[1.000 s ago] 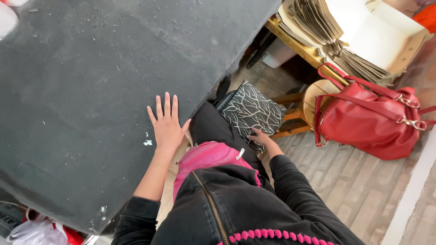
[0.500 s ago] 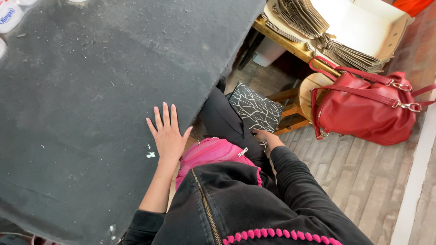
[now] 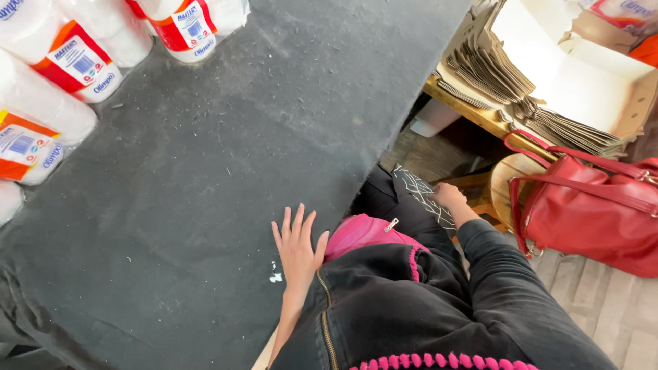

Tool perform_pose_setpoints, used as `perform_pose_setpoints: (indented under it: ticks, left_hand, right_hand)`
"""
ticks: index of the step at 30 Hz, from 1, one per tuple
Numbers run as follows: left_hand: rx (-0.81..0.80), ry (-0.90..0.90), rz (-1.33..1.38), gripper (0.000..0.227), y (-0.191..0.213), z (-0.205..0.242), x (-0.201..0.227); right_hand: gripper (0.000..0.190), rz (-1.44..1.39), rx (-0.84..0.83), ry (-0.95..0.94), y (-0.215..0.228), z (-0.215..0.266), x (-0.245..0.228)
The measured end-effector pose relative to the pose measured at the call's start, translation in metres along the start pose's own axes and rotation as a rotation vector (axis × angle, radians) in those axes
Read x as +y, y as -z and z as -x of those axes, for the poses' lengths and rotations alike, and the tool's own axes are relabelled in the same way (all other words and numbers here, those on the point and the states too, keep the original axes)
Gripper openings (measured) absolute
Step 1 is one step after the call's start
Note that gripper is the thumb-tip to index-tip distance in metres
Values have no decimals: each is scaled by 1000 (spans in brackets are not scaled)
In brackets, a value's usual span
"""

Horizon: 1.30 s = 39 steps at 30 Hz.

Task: The person picks up flat cardboard blanks, folds the sides and flaps by hand to assemble them into boxes, and places the completed boxes on a surface.

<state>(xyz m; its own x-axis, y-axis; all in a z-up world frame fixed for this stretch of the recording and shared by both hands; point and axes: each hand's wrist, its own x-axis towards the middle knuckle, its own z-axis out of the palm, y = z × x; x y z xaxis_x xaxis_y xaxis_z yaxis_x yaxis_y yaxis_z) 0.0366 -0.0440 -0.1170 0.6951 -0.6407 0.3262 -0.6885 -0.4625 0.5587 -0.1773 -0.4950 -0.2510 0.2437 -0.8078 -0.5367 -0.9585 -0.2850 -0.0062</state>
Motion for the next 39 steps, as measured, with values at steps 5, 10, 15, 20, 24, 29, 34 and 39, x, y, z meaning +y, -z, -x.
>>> perform_pose_setpoints:
  ticks: [5, 10, 15, 20, 24, 29, 34, 39]
  left_hand:
    - [-6, 18, -34, 46, 11, -6, 10]
    - [-61, -3, -41, 38, 30, -10, 19]
    - [34, 317, 76, 39, 25, -19, 38]
    - [387, 95, 439, 31, -18, -106, 137]
    - [49, 31, 848, 34, -81, -195, 210]
    - [-325, 77, 1152, 34, -252, -316, 238]
    - [-449, 185, 1166, 51, -408, -396, 254]
    - [-375, 330, 1027, 55, -521, -481, 256]
  right_hand:
    - [40, -26, -40, -35, 27, -11, -20]
    - [33, -131, -20, -65, 64, -44, -20]
    - [25, -580, 97, 40, 119, -111, -27]
    - [27, -830, -20, 158, 154, -153, -48]
    - [27, -1340, -129, 243, 157, -179, -1]
    - [23, -1929, 287, 51, 153, -256, 89]
    - [21, -2209, 817, -80, 159, -274, 163]
    - [50, -2031, 1312, -628, 112, -349, 262]
